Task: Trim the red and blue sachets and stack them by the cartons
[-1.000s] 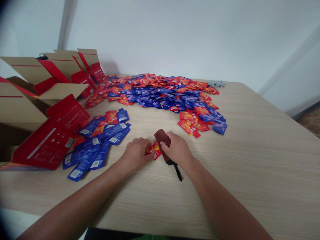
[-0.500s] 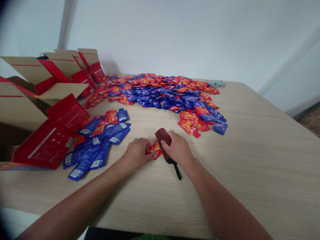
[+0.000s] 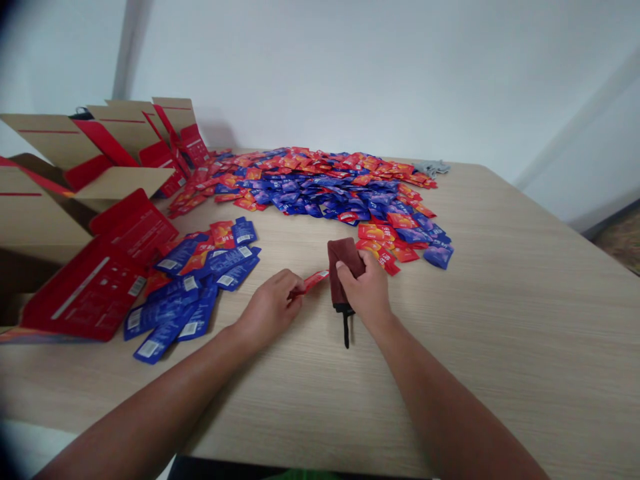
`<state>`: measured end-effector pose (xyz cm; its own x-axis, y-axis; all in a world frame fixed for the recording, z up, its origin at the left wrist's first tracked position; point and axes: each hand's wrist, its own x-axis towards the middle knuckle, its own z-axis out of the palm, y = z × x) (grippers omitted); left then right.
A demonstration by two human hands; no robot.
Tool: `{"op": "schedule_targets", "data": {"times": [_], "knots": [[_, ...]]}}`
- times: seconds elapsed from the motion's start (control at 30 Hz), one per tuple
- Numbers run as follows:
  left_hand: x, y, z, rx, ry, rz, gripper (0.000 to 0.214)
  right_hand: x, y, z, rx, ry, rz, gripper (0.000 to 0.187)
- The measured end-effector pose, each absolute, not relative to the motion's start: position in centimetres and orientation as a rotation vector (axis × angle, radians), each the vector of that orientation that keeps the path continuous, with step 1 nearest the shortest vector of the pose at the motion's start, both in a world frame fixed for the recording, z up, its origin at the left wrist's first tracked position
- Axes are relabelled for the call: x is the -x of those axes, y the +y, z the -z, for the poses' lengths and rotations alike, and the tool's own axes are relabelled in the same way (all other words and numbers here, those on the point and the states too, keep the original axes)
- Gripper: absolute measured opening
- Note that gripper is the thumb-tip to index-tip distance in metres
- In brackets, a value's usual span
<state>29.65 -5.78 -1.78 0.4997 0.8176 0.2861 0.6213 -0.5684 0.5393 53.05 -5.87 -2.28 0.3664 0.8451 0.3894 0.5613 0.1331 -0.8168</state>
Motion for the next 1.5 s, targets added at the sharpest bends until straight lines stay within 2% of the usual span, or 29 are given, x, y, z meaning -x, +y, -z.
{"op": "schedule_targets", "data": {"times": [0.23, 0.4, 0.53, 0.9, 1.17, 1.5], "knots": [[-30.2, -6.9, 1.3, -2.643, 0.909, -0.49, 0.02, -52.4, -6.8, 2.1, 1.395, -1.463, -0.43, 0.026], [-30.4, -7.1, 1.1, -2.63, 0.855, -0.491, 0.01, -51.6, -7.7, 1.9, 1.371, -1.85, -0.547, 0.021], [-30.2, -6.6, 1.3, -2.6, 0.875, -0.508, 0.019, -51.4, -7.6, 2.0, 1.43, -1.953, -0.51, 0.024], [-29.9, -5.9, 1.6, -2.57, 0.816, -0.538, 0.018, -51.4, -7.3, 2.3, 1.528, -1.991, -0.477, 0.023], [-29.8, -5.8, 1.2, -2.531, 0.783, -0.531, 0.019, -52.0, -6.5, 2.7, 1.786, -1.828, -0.276, 0.017], [-29.9, -5.7, 1.2, -2.58, 0.777, -0.506, 0.019, -51.4, -7.3, 2.3, 1.487, -1.991, -0.457, 0.022]]}}
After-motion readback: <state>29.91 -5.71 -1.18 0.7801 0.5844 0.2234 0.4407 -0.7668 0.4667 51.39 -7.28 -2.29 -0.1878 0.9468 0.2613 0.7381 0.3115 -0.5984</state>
